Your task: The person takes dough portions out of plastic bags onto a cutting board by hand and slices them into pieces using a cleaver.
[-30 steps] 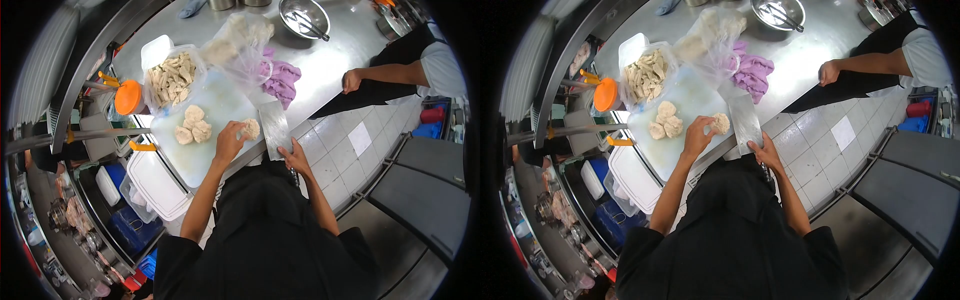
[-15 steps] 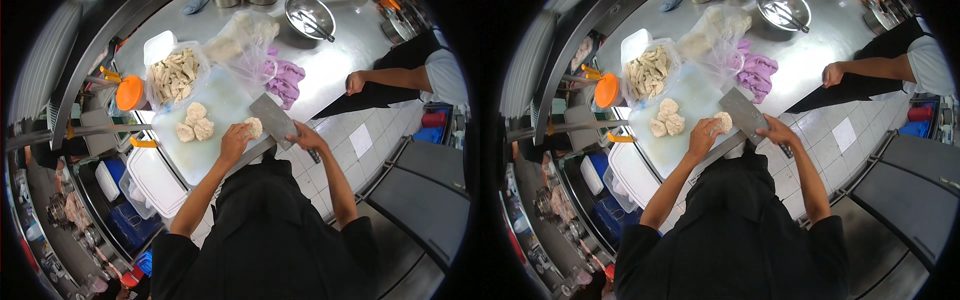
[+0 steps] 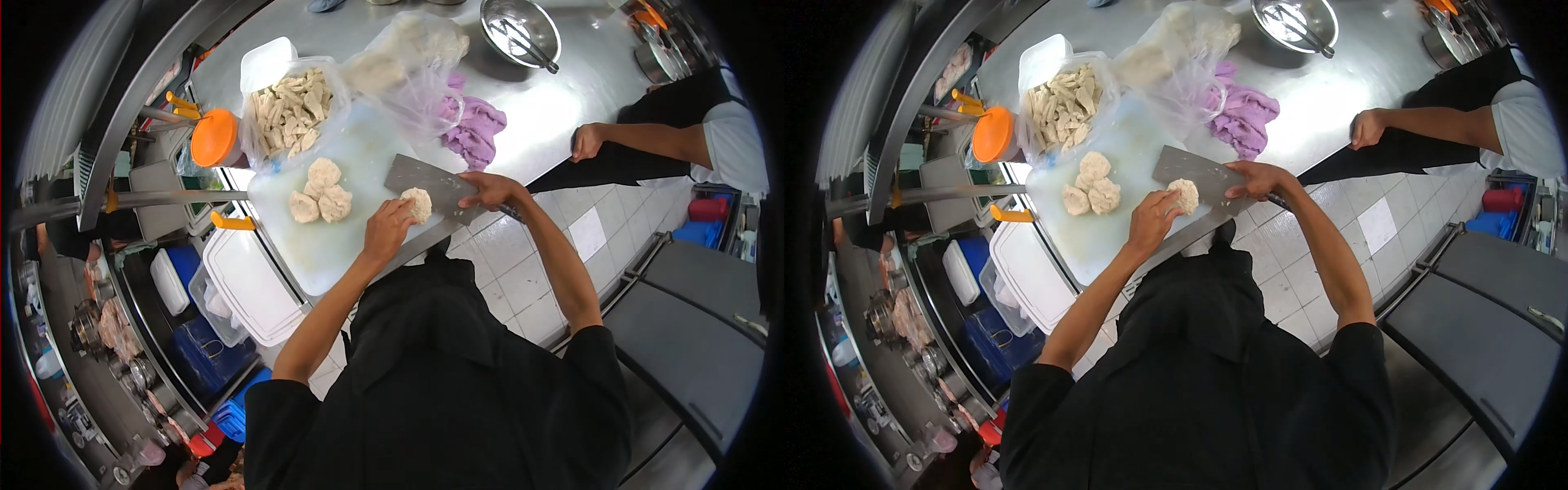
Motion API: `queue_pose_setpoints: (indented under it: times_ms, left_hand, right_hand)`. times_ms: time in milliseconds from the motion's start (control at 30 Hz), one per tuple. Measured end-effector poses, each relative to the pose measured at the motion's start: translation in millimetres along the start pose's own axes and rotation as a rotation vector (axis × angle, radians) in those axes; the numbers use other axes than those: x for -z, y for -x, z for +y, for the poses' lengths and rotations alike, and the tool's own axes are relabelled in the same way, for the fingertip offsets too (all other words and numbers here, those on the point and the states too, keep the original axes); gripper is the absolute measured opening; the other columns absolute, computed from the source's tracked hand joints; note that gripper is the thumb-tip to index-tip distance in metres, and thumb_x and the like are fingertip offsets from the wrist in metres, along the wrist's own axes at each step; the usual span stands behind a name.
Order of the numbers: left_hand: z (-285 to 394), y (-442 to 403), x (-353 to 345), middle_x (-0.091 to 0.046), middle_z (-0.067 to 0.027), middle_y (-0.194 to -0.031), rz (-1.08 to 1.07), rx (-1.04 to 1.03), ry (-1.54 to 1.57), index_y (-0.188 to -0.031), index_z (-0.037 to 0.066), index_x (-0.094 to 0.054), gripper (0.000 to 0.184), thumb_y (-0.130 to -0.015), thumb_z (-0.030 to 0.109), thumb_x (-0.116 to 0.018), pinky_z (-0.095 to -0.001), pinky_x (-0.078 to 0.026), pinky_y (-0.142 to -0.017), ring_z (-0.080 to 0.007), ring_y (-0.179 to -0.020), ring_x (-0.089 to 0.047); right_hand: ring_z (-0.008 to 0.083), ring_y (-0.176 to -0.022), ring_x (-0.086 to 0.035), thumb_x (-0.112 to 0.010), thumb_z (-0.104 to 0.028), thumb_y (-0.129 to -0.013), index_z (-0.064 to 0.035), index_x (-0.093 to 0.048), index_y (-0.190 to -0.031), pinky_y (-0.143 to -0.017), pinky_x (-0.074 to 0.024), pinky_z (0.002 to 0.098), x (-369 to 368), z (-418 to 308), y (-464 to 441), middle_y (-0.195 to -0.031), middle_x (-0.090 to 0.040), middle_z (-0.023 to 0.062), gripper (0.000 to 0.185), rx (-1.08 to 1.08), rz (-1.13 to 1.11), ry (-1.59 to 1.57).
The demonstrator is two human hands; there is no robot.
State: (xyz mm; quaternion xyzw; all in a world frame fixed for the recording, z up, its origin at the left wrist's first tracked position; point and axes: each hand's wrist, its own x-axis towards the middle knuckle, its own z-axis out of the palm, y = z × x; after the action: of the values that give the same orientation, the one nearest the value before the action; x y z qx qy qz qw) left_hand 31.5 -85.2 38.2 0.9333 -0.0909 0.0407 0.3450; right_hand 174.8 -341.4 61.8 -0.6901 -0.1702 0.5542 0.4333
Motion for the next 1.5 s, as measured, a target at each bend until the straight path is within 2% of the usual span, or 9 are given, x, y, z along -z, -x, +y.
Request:
queue_pose_setpoints:
  times_ms: [333, 433, 467, 633, 733, 833, 1100, 1367, 1500]
  left_hand:
    - [-2, -3, 1, -0.067, -0.0104, -0.099, 0.025, -0.018, 0.022, -0.112, 0.005, -0.069, 0.039, -0.076, 0.015, -0.077, -0.037, -0.052, -0.078, -0.0274, -0.091, -0.064]
    - [-1, -3, 3, -0.067, -0.0113, -0.098, 0.011, -0.006, 0.027, -0.112, 0.004, -0.068, 0.038, -0.076, 0.015, -0.077, -0.0375, -0.052, -0.078, -0.0282, -0.09, -0.064]
    - [-2, -3, 3, -0.067, -0.0118, -0.098, 0.007, -0.009, 0.023, -0.112, 0.004, -0.068, 0.038, -0.076, 0.015, -0.077, -0.0378, -0.052, -0.078, -0.0287, -0.09, -0.064]
    - [-8, -3, 12, -0.067, -0.0127, -0.098, 0.001, 0.008, 0.101, -0.112, 0.003, -0.067, 0.038, -0.078, 0.016, -0.077, -0.0378, -0.052, -0.078, -0.0302, -0.089, -0.064]
    - [-17, 1, 19, -0.067, -0.0134, -0.1, -0.009, 0.025, 0.167, -0.114, 0.003, -0.065, 0.038, -0.079, 0.015, -0.076, -0.0382, -0.052, -0.078, -0.0313, -0.091, -0.065]
    - [-29, 5, 17, -0.068, -0.0141, -0.101, 0.005, 0.024, 0.224, -0.115, 0.003, -0.064, 0.039, -0.079, 0.01, -0.076, -0.0378, -0.053, -0.079, -0.0312, -0.093, -0.066]
    - [-39, 7, 16, -0.07, -0.0139, -0.102, 0.052, 0.127, 0.448, -0.116, -0.001, -0.063, 0.041, -0.077, 0.002, -0.076, -0.0339, -0.056, -0.083, -0.0233, -0.09, -0.069]
    - [-15, -11, 21, -0.07, -0.009, -0.089, 0.01, 0.291, 0.29, -0.103, 0.002, -0.064, 0.047, -0.071, 0.03, -0.084, -0.0317, -0.055, -0.076, -0.0208, -0.083, -0.068]
    - [-5, -14, 23, -0.067, -0.0103, -0.097, -0.064, 0.337, 0.194, -0.101, 0.002, -0.064, 0.045, -0.072, 0.03, -0.084, -0.033, -0.055, -0.079, -0.0198, -0.087, -0.067]
  right_hand:
    - [0.0087, -0.046, -0.042, -0.07, -0.024, -0.09, -0.007, -0.039, -0.142, -0.042, -0.0384, 0.0259, -60, 12, 2, -0.085, -0.06, 0.0055, 0.062, 0.05, 0.191, -0.095]
    - [0.0094, -0.04, -0.04, -0.067, -0.018, -0.092, -0.0057, -0.039, -0.137, -0.036, -0.0344, 0.0266, -90, 18, -3, -0.079, -0.058, 0.0063, 0.054, 0.08, 0.334, -0.207]
    - [0.0104, -0.039, -0.041, -0.067, -0.017, -0.092, -0.0059, -0.039, -0.135, -0.036, -0.0345, 0.0274, -101, 30, -17, -0.079, -0.059, 0.0077, 0.053, 0.29, 0.428, -0.119]
    - [0.0144, -0.041, -0.049, -0.067, -0.018, -0.092, 0.0002, -0.035, -0.132, -0.036, -0.0393, 0.0305, -154, 21, -20, -0.087, -0.062, 0.0152, 0.055, 0.095, 0.551, -0.298]
    - [0.0547, -0.071, -0.059, -0.057, -0.006, -0.089, 0.014, -0.025, -0.123, -0.064, -0.0452, 0.0576, -175, 5, -23, -0.082, -0.059, 0.0393, 0.05, 0.253, 0.823, 0.142]
    - [0.0557, -0.069, -0.058, -0.055, -0.004, -0.088, 0.0139, -0.024, -0.119, -0.062, -0.0441, 0.0577, -180, -16, -21, -0.073, -0.057, 0.0378, 0.047, 0.075, 0.718, 0.12]
    - [0.0554, -0.064, -0.057, -0.053, -0.002, -0.087, 0.0097, -0.022, -0.111, -0.06, -0.0431, 0.0594, -186, -31, -35, -0.063, -0.055, 0.0329, 0.04, 0.103, 0.729, 0.184]
    - [0.0563, -0.072, -0.059, -0.054, -0.003, -0.087, 0.0079, -0.027, -0.113, -0.063, -0.0443, 0.0582, -177, -26, -30, -0.071, -0.058, 0.0345, 0.038, 0.121, 0.818, 0.225]
    - [0.0539, -0.077, -0.06, -0.061, -0.011, -0.089, 0.0018, -0.035, -0.112, -0.064, -0.0444, 0.0574, -143, -19, 14, -0.078, -0.06, 0.0351, 0.037, 0.065, 0.78, 0.149]
